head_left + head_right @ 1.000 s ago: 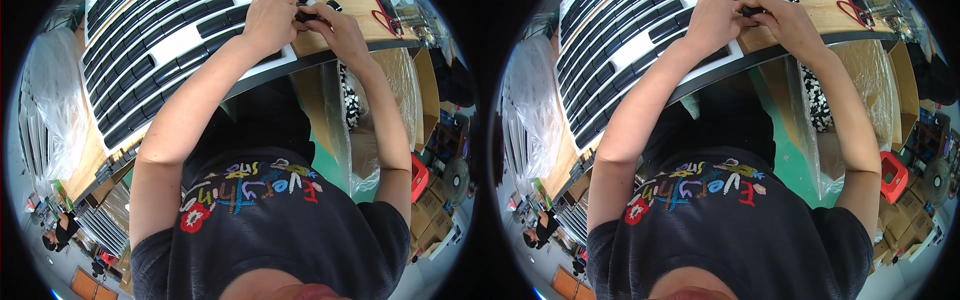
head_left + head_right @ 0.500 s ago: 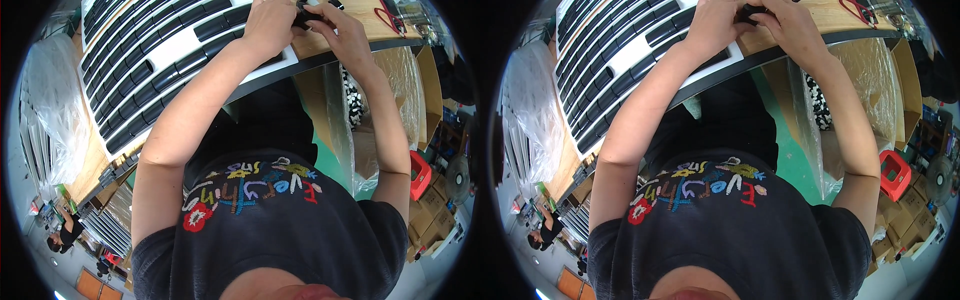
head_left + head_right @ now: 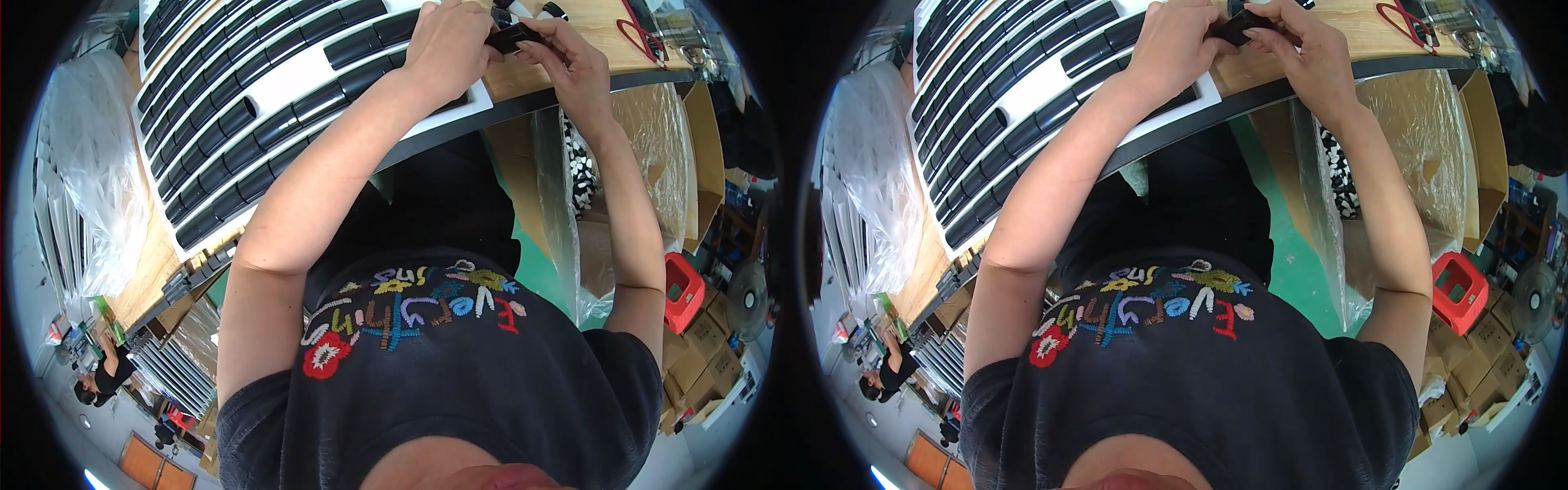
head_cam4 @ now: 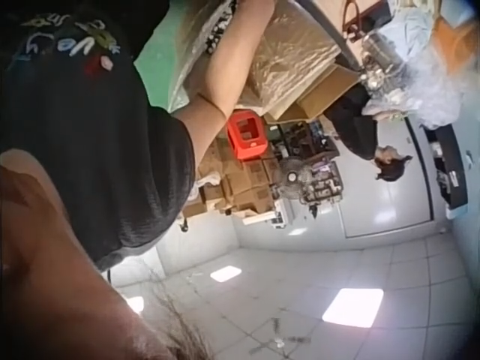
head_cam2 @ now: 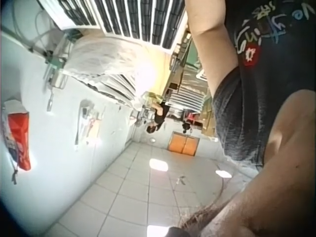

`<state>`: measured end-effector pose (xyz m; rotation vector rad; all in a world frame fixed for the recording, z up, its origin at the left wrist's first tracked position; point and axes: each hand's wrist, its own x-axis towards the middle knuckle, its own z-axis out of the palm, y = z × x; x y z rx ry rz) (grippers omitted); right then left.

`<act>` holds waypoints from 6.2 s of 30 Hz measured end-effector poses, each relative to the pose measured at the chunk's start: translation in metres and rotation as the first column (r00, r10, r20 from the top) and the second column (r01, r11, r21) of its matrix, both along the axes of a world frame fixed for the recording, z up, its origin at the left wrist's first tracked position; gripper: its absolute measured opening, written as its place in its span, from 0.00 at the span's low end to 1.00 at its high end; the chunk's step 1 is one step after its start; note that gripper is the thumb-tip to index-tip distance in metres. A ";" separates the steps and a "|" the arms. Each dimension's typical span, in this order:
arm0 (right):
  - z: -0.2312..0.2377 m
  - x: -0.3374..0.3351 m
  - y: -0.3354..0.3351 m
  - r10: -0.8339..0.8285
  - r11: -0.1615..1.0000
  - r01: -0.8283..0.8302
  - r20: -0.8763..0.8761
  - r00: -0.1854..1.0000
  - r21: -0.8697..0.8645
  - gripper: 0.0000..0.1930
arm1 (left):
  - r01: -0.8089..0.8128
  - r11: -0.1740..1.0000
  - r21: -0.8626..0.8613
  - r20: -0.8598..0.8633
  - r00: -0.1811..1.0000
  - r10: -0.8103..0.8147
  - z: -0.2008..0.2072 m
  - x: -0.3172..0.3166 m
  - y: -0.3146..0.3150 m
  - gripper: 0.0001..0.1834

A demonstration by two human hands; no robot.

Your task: Manually placing black cylindrical components into white molded trays on an assembly table.

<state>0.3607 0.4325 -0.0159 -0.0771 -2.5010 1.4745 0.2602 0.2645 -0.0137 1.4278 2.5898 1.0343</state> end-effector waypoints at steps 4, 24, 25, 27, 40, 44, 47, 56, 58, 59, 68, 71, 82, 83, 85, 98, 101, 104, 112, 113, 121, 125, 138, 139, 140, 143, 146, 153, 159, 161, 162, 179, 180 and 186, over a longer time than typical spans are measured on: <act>0.002 0.002 -0.007 -0.023 0.996 0.024 -0.009 1.000 0.082 0.13 | 0.001 0.997 0.073 0.016 1.000 -0.002 -0.007 -0.002 -0.002 0.11; 0.021 -0.001 -0.009 -0.002 0.923 0.003 -0.003 1.000 0.386 0.16 | -0.018 1.000 0.019 0.045 0.999 0.017 -0.001 -0.001 -0.001 0.13; 0.024 -0.002 -0.013 0.034 0.888 -0.016 -0.030 0.999 0.459 0.15 | -0.025 1.000 0.013 0.040 0.999 0.024 0.000 -0.001 -0.001 0.13; 0.029 -0.006 -0.019 0.069 0.845 -0.031 -0.051 0.996 0.533 0.15 | -0.014 0.999 0.036 0.032 0.999 0.012 -0.001 -0.002 -0.002 0.13; 0.038 -0.015 -0.017 0.145 0.846 -0.110 -0.027 0.989 0.522 0.11 | -0.022 0.997 0.072 0.048 0.999 0.018 0.001 -0.004 -0.001 0.11; 0.034 -0.015 -0.013 0.115 0.868 -0.084 -0.034 0.993 0.490 0.12 | -0.018 0.999 0.038 0.065 0.998 0.015 0.002 -0.003 0.000 0.11; 0.021 -0.013 -0.005 0.160 0.786 -0.047 -0.129 0.979 0.616 0.11 | -0.005 1.000 0.018 0.000 1.000 0.005 0.003 -0.002 0.000 0.11; 0.048 0.002 -0.020 -0.199 0.903 0.190 0.017 0.980 -0.385 0.10 | -0.090 0.962 0.257 0.667 0.737 -0.109 0.030 -0.006 -0.012 0.12; 0.058 0.010 -0.032 -0.203 0.868 0.198 0.040 0.978 -0.456 0.10 | -0.254 0.880 0.402 0.854 0.450 -0.260 0.033 -0.004 -0.019 0.13; 0.062 0.010 -0.036 -0.199 0.826 0.207 0.071 0.977 -0.525 0.10 | -0.304 0.877 0.371 0.884 0.404 -0.234 0.039 -0.002 -0.024 0.12; 0.065 0.020 -0.079 -0.156 0.940 0.085 -0.193 0.969 -0.331 0.07 | -0.423 0.623 0.658 0.744 0.493 -0.451 0.040 0.023 -0.065 0.11; 0.069 0.023 -0.084 -0.119 0.901 0.017 -0.210 0.970 -0.434 0.11 | -0.319 0.740 0.592 0.721 0.620 -0.309 0.043 0.024 -0.081 0.13; 0.084 0.039 -0.104 0.056 0.998 -0.057 -0.116 0.992 -0.001 0.12 | -0.229 0.804 0.549 0.633 0.742 -0.221 0.057 0.035 -0.113 0.12; 0.085 0.038 -0.103 0.062 0.998 -0.063 -0.116 0.991 -0.003 0.12 | -0.223 0.809 0.544 0.634 0.741 -0.222 0.058 0.036 -0.115 0.12; 0.085 0.037 -0.101 0.129 0.986 -0.133 -0.046 0.991 -0.101 0.14 | -0.242 0.811 0.533 0.659 0.720 -0.218 0.060 0.039 -0.122 0.12; 0.076 0.030 -0.118 0.105 0.973 -0.109 -0.032 0.994 -0.203 0.15 | -0.342 0.796 0.499 0.713 0.684 -0.153 0.048 0.045 -0.134 0.13; 0.079 0.034 -0.119 0.091 0.980 -0.080 0.052 0.994 -0.182 0.15 | -0.292 0.838 0.462 0.768 0.605 -0.213 0.051 0.044 -0.142 0.10; 0.075 0.033 -0.122 0.162 0.930 -0.135 0.051 0.986 -0.343 0.15 | -0.257 0.798 0.545 0.771 0.529 -0.356 0.043 0.034 -0.143 0.15; 0.068 0.028 -0.155 0.331 0.796 -0.214 0.112 0.937 -0.566 0.15 | -0.415 0.662 0.624 0.757 0.111 -0.643 0.049 0.051 -0.142 0.35; 0.069 0.028 -0.158 0.338 0.793 -0.217 0.115 0.934 -0.569 0.15 | -0.443 0.678 0.587 0.784 0.104 -0.611 0.053 0.057 -0.145 0.39; 0.064 0.028 -0.183 0.401 0.755 -0.207 0.188 0.897 -0.622 0.15 | -0.442 0.636 0.632 0.770 0.262 -0.582 0.026 0.066 -0.173 0.36; 0.050 -0.005 -0.192 0.505 0.777 -0.351 0.182 0.844 -0.523 0.15 | -0.501 0.666 0.554 0.832 0.377 -0.408 0.033 0.043 -0.190 0.31; 0.022 -0.086 -0.174 0.025 0.812 -0.068 0.082 0.996 0.579 0.11 | -0.316 0.913 -0.260 -0.243 0.936 0.254 0.015 -0.032 -0.273 0.13; 0.010 -0.081 -0.137 0.060 0.815 0.060 -0.187 0.980 0.577 0.11 | -0.290 0.923 -0.254 -0.233 0.944 0.232 0.019 -0.033 -0.267 0.10; 0.005 -0.072 -0.104 0.103 0.824 0.173 -0.444 0.890 0.539 0.11 | -0.279 0.929 -0.243 -0.231 0.947 0.224 0.021 -0.033 -0.262 0.10; 0.025 -0.028 -0.043 -0.288 0.817 0.335 -0.170 0.942 0.469 0.10 | -0.281 0.929 -0.240 -0.241 0.945 0.223 0.022 -0.033 -0.267 0.10; 0.005 0.000 0.018 -0.304 0.756 0.280 -0.061 0.951 0.591 0.09 | -0.380 0.881 0.282 0.293 0.908 0.298 0.022 -0.020 -0.248 0.15; 0.053 0.004 -0.070 -0.292 0.955 0.292 0.022 0.956 -0.051 0.07 | -0.547 0.556 0.626 0.769 0.551 -0.324 0.017 0.038 -0.185 0.17; 0.080 0.015 -0.168 -0.042 0.935 0.012 -0.077 0.996 -0.355 0.06 | -0.526 0.518 0.674 0.736 0.534 -0.415 0.019 0.057 -0.173 0.15; 0.082 0.016 -0.174 0.045 0.947 -0.048 -0.017 0.999 -0.319 0.04 | -0.447 0.583 0.678 0.702 0.627 -0.336 0.023 0.057 -0.177 0.14; 0.081 0.015 -0.177 0.049 0.947 -0.051 -0.016 0.999 -0.318 0.04 | -0.450 0.581 0.679 0.702 0.628 -0.335 0.024 0.058 -0.179 0.14; 0.093 0.009 -0.210 0.482 0.876 -0.450 0.269 0.834 -0.175 0.13 | -0.482 0.668 0.567 0.809 0.480 -0.340 0.027 0.102 -0.230 0.13; 0.090 0.007 -0.213 0.489 0.872 -0.457 0.264 0.831 -0.177 0.13 | -0.485 0.667 0.566 0.808 0.485 -0.334 0.024 0.101 -0.234 0.13; 0.045 -0.045 -0.225 0.488 0.872 -0.489 0.147 0.860 -0.030 0.17 | -0.354 0.872 0.337 0.432 0.881 0.191 0.015 0.035 -0.262 0.11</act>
